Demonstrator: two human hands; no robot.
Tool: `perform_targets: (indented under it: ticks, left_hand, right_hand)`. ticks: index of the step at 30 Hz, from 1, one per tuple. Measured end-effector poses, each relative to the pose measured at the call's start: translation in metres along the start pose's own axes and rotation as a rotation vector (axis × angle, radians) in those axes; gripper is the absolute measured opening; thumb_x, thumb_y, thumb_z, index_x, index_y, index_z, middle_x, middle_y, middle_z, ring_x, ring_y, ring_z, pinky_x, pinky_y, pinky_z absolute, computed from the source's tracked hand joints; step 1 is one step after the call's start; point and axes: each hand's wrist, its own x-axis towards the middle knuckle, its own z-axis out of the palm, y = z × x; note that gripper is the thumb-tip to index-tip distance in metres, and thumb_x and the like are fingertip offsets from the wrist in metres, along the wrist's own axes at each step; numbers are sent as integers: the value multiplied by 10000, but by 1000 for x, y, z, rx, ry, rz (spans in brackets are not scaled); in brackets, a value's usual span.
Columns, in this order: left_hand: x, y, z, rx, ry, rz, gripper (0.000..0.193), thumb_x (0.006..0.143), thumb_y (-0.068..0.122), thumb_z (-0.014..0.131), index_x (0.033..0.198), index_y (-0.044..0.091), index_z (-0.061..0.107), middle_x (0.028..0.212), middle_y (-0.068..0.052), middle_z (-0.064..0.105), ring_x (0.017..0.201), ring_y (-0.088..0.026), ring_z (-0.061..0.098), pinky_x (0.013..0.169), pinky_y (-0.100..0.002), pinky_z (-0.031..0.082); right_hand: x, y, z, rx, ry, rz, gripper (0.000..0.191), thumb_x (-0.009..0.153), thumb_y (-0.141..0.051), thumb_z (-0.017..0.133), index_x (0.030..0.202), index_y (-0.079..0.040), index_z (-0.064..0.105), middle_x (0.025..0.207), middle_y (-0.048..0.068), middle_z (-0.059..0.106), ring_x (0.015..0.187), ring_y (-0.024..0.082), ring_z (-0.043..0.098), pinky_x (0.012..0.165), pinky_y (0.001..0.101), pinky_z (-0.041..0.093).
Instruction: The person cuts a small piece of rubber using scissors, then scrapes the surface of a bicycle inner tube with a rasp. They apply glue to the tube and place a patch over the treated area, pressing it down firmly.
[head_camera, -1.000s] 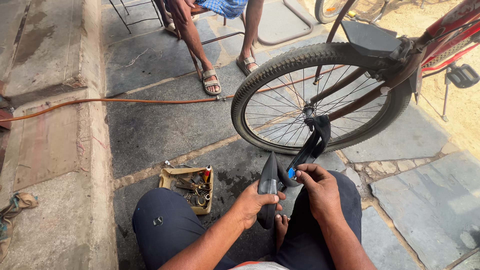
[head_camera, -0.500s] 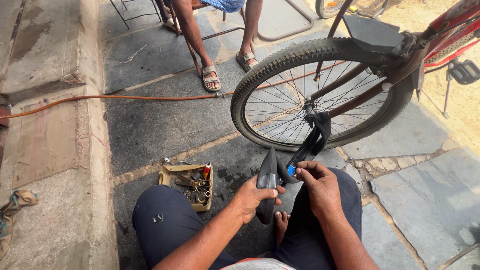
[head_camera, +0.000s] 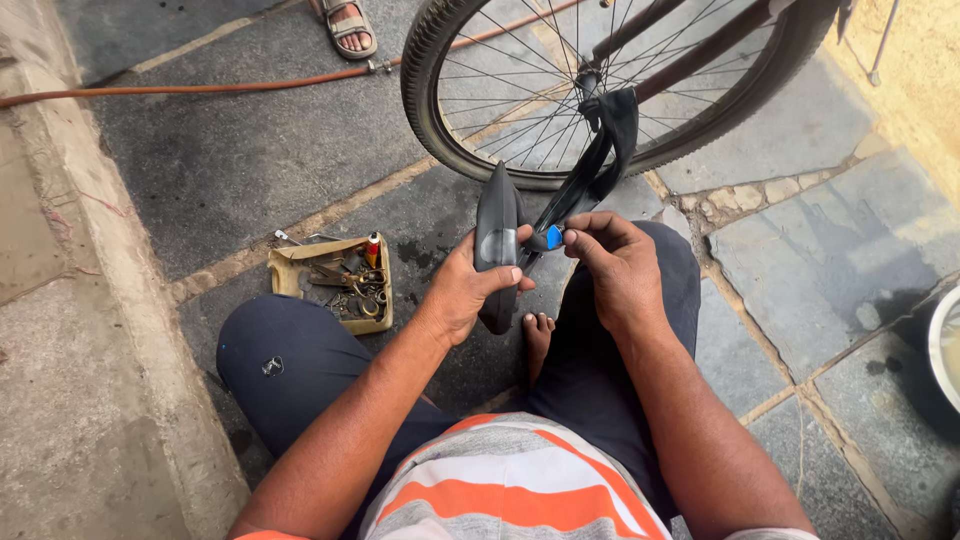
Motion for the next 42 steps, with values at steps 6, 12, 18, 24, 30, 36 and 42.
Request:
perform_targets:
  ticks: [6, 12, 18, 24, 30, 36, 42]
  left_hand:
    - [-1, 1, 13, 92, 0, 40, 641, 827, -122, 631, 1431, 22, 475, 1396, -97, 636, 1110, -164, 718, 897, -339, 656]
    - [0, -2, 18, 193, 63, 14, 582, 824, -126, 662, 1369, 26, 524, 1239, -97, 668, 991, -198, 747, 835, -316, 666]
    - [1, -4, 22, 301, 102, 20, 566, 814, -109, 721, 1331, 31, 539, 1130, -107, 686, 953, -180, 753, 794, -299, 655]
    - [1, -5, 18, 207, 87, -33, 552, 829, -106, 680, 1343, 30, 532, 1127, -115, 690, 917, -209, 763, 789, -314, 637]
    - [0, -2, 0, -65, 29, 51, 559, 800, 21, 731, 1323, 37, 535, 1194, -61, 712, 1004, -172, 713, 880, -346, 607]
    - [6, -14, -6, -78, 87, 88, 504, 834, 106, 822, 1248, -12, 561, 1023, -97, 675, 895, -191, 697, 862, -354, 587]
    - [8, -11, 0, -36, 155, 73, 525, 774, 92, 811, 1232, 24, 564, 957, -82, 650, 800, -182, 685, 737, -323, 613]
  right_hand:
    - [-6, -5, 12, 5, -79, 36, 151, 916, -41, 743, 1050, 22, 711, 950, 49, 720, 870, 106, 630, 824, 271, 534]
    - [-7, -3, 25, -32, -82, 105, 154, 902, -40, 733, 1046, 12, 718, 965, 37, 750, 830, 86, 625, 785, 252, 537]
    - [-9, 1, 30, -69, -83, 108, 134, 917, -36, 725, 1040, 17, 717, 916, 45, 729, 828, 86, 661, 776, 241, 557]
    - [-8, -2, 30, -99, -56, 124, 134, 918, -38, 726, 1040, 16, 729, 942, 51, 742, 847, 99, 660, 792, 257, 558]
    - [-9, -9, 28, -134, -9, 66, 139, 914, -64, 729, 1037, -1, 726, 956, 72, 752, 894, 108, 708, 838, 262, 586]
    - [-17, -11, 33, -478, 52, -128, 138, 896, -83, 751, 1019, -19, 759, 921, 58, 778, 842, 109, 722, 776, 255, 565]
    - [-16, -8, 38, -548, 63, -197, 146, 867, -92, 757, 1004, -42, 769, 927, 50, 791, 860, 112, 752, 767, 264, 568]
